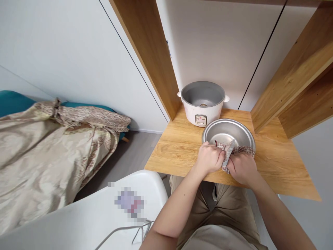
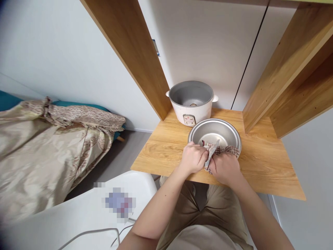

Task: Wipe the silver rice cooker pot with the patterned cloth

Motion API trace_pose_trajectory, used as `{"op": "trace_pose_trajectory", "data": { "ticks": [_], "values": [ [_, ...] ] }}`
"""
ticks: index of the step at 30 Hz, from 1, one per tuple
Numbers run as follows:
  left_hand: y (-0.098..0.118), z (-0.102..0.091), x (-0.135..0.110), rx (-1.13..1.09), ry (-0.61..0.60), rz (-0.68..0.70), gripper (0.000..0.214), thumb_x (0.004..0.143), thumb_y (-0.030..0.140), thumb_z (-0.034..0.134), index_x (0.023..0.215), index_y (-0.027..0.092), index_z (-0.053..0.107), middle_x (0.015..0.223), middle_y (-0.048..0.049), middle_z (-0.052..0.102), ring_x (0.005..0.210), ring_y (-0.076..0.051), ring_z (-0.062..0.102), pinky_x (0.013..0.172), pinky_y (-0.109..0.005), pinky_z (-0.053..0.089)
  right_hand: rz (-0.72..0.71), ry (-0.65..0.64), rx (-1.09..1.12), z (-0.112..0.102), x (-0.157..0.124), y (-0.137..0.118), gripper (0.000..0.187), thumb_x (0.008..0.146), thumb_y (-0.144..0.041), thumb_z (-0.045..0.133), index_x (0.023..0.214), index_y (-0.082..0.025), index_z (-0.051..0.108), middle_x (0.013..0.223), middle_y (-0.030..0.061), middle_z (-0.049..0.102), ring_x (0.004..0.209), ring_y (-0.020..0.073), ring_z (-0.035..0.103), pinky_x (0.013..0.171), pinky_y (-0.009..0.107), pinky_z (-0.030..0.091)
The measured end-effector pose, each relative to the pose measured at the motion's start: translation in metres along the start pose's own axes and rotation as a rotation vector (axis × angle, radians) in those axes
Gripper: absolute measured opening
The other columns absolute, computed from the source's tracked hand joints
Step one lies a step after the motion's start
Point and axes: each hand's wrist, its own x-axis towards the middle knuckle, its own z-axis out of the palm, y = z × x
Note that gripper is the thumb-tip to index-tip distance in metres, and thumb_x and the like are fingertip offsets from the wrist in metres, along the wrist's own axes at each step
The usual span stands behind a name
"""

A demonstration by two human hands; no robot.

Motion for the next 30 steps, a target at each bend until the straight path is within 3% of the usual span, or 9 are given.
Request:
{"op": "trace_pose_trajectory", "data": {
  "ticks": [21,30],
  "values": [
    [0.003,0.0,0.002,-0.014,-0.046,-0.051,0.039,0.091,0.026,0.036,0.06,0.017,0.058,0.064,-0.0042,0.065,0.063,-0.016,0.057,0.066,-0.036,0.027,0.085,0.007,-0.053,0.003,0.005,-0.014,0.04,0.088,-0.03,0.038,0.065,-0.018,0.068,0.063,0.0092,0.068,0.057,0.0191,0.06,0.054,0.03,0.027],
    [-0.001,-0.003,-0.005,-0.081,-0.003,-0.013,0.037,0.094,0.025,0.032,0.066,0.018,0.055,0.068,-0.0034,0.064,0.067,-0.016,0.053,0.07,-0.035,0.03,0.098,-0.044,-0.04,-0.003,0.004,-0.012,0.044,0.092,-0.032,0.032,0.075,-0.02,0.07,0.07,0.0084,0.07,0.061,0.0178,0.061,0.058,0.029,0.03]
  ]
}}
